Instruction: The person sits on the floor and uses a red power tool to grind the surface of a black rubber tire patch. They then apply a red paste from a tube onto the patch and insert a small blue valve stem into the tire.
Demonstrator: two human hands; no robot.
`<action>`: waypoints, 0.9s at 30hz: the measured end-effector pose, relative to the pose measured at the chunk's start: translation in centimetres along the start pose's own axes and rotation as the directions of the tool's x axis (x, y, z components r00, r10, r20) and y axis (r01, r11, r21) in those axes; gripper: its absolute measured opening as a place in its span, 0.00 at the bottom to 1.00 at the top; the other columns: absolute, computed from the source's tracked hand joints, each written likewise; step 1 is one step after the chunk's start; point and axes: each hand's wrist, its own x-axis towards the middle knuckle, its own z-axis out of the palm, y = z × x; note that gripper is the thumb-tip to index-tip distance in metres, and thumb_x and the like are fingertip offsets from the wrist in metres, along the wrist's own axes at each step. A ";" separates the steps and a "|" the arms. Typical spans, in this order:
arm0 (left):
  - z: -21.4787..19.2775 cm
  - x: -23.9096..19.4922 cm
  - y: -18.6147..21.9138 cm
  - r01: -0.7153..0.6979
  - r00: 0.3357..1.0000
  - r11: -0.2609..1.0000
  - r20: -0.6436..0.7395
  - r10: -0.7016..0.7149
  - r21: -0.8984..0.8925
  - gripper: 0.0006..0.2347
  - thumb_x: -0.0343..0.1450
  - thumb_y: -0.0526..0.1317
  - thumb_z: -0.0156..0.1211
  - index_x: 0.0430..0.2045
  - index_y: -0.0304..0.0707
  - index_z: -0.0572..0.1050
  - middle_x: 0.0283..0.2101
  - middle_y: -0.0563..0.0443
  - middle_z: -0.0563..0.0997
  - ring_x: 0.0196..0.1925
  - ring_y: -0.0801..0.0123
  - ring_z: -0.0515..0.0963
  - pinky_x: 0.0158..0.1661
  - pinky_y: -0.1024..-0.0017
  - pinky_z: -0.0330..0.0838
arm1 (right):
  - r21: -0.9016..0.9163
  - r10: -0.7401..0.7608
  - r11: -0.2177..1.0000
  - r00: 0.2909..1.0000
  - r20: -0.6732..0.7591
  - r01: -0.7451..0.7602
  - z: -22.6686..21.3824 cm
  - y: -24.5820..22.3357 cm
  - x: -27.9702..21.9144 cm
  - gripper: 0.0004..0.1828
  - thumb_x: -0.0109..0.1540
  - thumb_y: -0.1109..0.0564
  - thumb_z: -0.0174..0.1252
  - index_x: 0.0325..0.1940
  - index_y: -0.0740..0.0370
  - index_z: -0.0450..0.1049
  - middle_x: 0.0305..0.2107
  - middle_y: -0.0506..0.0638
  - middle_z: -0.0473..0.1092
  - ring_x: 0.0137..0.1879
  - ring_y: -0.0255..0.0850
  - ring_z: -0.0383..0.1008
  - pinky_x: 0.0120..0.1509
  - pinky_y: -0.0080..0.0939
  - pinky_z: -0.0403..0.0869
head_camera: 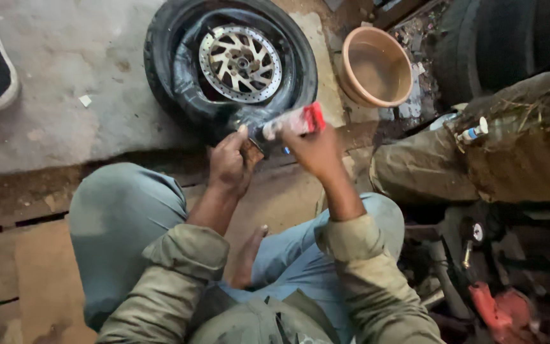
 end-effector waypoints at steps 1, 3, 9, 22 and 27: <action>0.3 -0.2 0.2 -0.005 1.000 1.000 0.006 0.005 -0.010 0.08 0.78 0.37 0.52 0.37 0.30 0.78 0.39 0.47 0.83 0.40 0.63 0.83 0.46 0.64 0.78 | 0.000 -0.029 1.000 1.000 -0.006 0.029 0.0 0.0 0.1 0.13 0.57 0.51 0.69 0.38 0.62 0.80 0.27 0.48 0.78 0.34 0.33 0.78 0.39 0.37 0.75; 0.6 -0.4 0.2 -0.001 1.000 1.000 0.014 0.001 -0.019 0.09 0.79 0.37 0.52 0.36 0.30 0.78 0.39 0.47 0.82 0.40 0.62 0.83 0.45 0.63 0.78 | -0.004 -0.078 0.997 0.997 -0.015 0.078 -0.2 0.1 -0.1 0.14 0.57 0.50 0.70 0.38 0.62 0.80 0.28 0.48 0.79 0.34 0.33 0.78 0.40 0.38 0.75; 0.6 -0.2 0.4 0.003 0.999 1.000 0.044 -0.002 -0.019 0.09 0.78 0.38 0.51 0.37 0.31 0.78 0.39 0.46 0.83 0.41 0.61 0.83 0.45 0.63 0.78 | 0.266 -0.173 0.952 0.984 0.051 0.153 0.6 -0.8 -0.1 0.15 0.60 0.50 0.69 0.43 0.62 0.78 0.35 0.48 0.79 0.40 0.31 0.77 0.46 0.38 0.76; 0.0 -0.3 -0.2 0.032 1.000 0.997 -0.004 -0.031 0.066 0.10 0.77 0.40 0.53 0.40 0.31 0.78 0.39 0.46 0.84 0.38 0.63 0.84 0.42 0.65 0.78 | 0.055 0.050 0.997 0.998 0.023 -0.051 0.1 -0.2 0.3 0.12 0.58 0.50 0.69 0.32 0.62 0.80 0.20 0.46 0.75 0.26 0.31 0.74 0.32 0.38 0.73; 0.1 -0.2 0.2 0.001 1.000 1.000 0.027 -0.001 0.000 0.09 0.78 0.39 0.54 0.40 0.30 0.77 0.41 0.46 0.83 0.41 0.62 0.84 0.44 0.63 0.79 | 0.096 0.022 0.995 1.000 0.017 -0.024 -0.2 0.0 1.5 0.10 0.57 0.54 0.67 0.32 0.63 0.78 0.23 0.46 0.76 0.28 0.32 0.76 0.33 0.38 0.74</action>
